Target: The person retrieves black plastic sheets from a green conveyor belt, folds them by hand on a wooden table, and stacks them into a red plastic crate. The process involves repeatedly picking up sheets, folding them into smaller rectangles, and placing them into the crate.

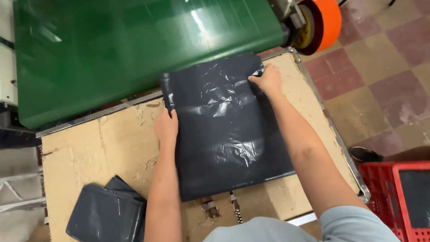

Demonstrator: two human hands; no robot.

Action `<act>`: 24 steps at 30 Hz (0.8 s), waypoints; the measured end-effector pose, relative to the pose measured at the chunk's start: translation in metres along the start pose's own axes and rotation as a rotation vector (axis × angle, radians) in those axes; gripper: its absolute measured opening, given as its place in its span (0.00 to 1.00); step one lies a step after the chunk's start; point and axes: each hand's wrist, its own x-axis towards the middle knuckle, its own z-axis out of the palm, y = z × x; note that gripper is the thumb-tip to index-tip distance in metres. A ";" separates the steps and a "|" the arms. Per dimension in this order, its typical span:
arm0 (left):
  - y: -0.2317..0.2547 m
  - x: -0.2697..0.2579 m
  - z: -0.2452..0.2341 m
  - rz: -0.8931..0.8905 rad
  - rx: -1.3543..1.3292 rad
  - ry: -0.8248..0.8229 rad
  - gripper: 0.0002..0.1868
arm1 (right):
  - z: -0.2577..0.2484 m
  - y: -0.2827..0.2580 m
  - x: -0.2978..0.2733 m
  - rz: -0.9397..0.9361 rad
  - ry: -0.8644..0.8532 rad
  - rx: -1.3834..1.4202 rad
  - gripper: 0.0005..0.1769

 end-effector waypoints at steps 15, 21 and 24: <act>0.049 -0.079 -0.048 -0.417 -1.103 -0.924 0.48 | -0.040 -0.035 -0.061 -0.207 0.044 0.437 0.18; -0.076 -0.052 0.037 -0.534 -2.053 -1.239 0.61 | -0.119 0.059 -0.211 -0.742 0.000 0.634 0.13; -0.115 -0.024 0.071 -0.594 -1.403 -0.853 0.56 | -0.101 0.104 -0.252 -0.614 -0.075 0.606 0.07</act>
